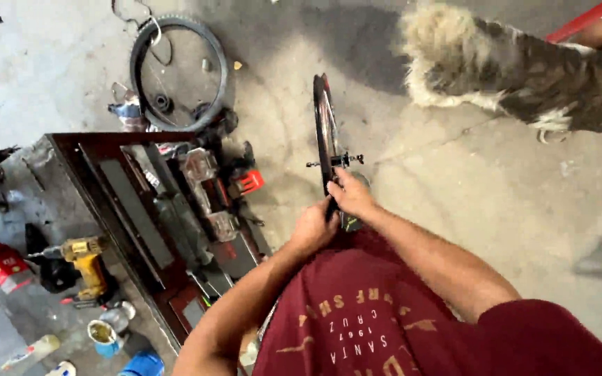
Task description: Tightening and truing bicycle wheel spokes using a spoke wrench and a power drill at a workbench.
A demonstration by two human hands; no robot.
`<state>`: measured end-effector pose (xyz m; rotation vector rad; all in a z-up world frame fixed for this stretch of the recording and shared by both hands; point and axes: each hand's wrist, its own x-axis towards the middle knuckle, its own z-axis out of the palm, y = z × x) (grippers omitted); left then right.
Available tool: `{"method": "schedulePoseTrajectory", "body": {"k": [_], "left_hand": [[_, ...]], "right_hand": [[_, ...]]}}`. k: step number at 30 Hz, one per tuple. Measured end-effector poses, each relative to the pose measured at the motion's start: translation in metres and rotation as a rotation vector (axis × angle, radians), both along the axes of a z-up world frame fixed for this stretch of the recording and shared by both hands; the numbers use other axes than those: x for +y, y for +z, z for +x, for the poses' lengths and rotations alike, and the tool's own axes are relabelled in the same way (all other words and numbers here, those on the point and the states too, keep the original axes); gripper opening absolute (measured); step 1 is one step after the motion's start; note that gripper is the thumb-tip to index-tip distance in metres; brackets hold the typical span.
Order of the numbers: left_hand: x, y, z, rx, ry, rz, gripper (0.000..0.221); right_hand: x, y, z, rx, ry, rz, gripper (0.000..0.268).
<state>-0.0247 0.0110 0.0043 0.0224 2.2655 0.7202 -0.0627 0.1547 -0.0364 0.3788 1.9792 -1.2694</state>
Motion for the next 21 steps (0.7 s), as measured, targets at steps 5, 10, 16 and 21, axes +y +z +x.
{"method": "schedulePoseTrajectory", "body": {"k": [5,10,16,21], "left_hand": [[0.031,0.031,-0.084,0.186,-0.028,-0.091,0.056],[0.035,0.095,-0.13,0.215,0.103,-0.012,0.059],[0.017,0.075,-0.007,0.102,0.019,-0.053,0.058],[0.009,0.033,0.017,0.101,-0.017,-0.036,0.044]], "right_hand": [[0.01,-0.052,-0.088,0.313,-0.008,-0.005,0.046],[0.005,-0.091,-0.157,0.183,-0.096,0.002,0.041],[0.004,-0.079,-0.16,0.062,-0.291,0.004,0.041],[-0.003,-0.113,-0.165,0.04,-0.271,-0.006,0.044]]}}
